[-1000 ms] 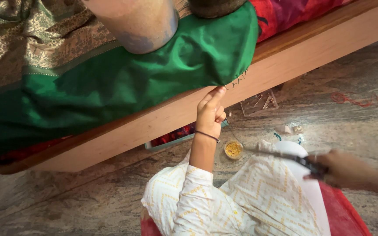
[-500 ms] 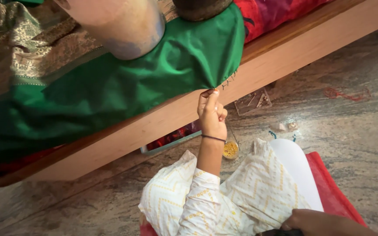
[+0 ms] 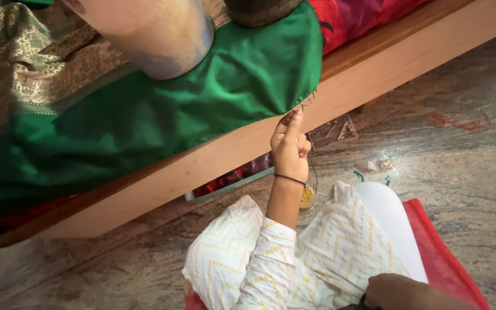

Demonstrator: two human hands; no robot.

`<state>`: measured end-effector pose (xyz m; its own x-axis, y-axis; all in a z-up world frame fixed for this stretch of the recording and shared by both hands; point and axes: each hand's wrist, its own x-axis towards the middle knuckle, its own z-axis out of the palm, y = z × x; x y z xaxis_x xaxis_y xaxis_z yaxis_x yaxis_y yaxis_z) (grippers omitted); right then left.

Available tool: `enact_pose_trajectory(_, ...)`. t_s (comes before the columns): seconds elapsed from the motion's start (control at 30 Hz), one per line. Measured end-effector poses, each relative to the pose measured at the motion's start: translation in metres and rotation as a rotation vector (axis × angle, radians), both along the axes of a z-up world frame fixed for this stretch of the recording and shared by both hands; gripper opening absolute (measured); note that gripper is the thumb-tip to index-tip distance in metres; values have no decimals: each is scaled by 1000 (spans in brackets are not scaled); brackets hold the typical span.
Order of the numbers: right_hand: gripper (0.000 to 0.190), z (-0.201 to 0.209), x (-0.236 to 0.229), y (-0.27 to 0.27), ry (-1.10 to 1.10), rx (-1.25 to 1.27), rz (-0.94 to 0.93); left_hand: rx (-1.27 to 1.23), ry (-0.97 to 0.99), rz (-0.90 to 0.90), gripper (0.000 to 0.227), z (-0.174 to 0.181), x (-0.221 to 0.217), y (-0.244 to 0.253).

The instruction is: The recorder is hand-sewing gold beads onto the decorative edge of a green fabric item.

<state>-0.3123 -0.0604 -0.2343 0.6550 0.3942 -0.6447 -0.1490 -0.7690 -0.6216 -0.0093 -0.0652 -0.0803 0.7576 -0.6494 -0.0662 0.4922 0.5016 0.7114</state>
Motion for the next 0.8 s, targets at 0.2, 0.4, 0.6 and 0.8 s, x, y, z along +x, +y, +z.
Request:
enact_pose_trajectory(0.2,37,12,23,-19,-395,60,-91,8,-41,-23,5,-19,-7,1)
enact_pose_trajectory(0.4,82,111,121,-44,-852,-20,-1090,95,-150,-276,7,-7,-47,27)
enact_pose_trajectory(0.6,30,79,122,-65,-308,591,-938,453,-756,-72,12,-6,-14,92)
enact_pose_trajectory(0.8,28,13,43,-139,-351,218,-784,865,-883,380,16,-70,45,170)
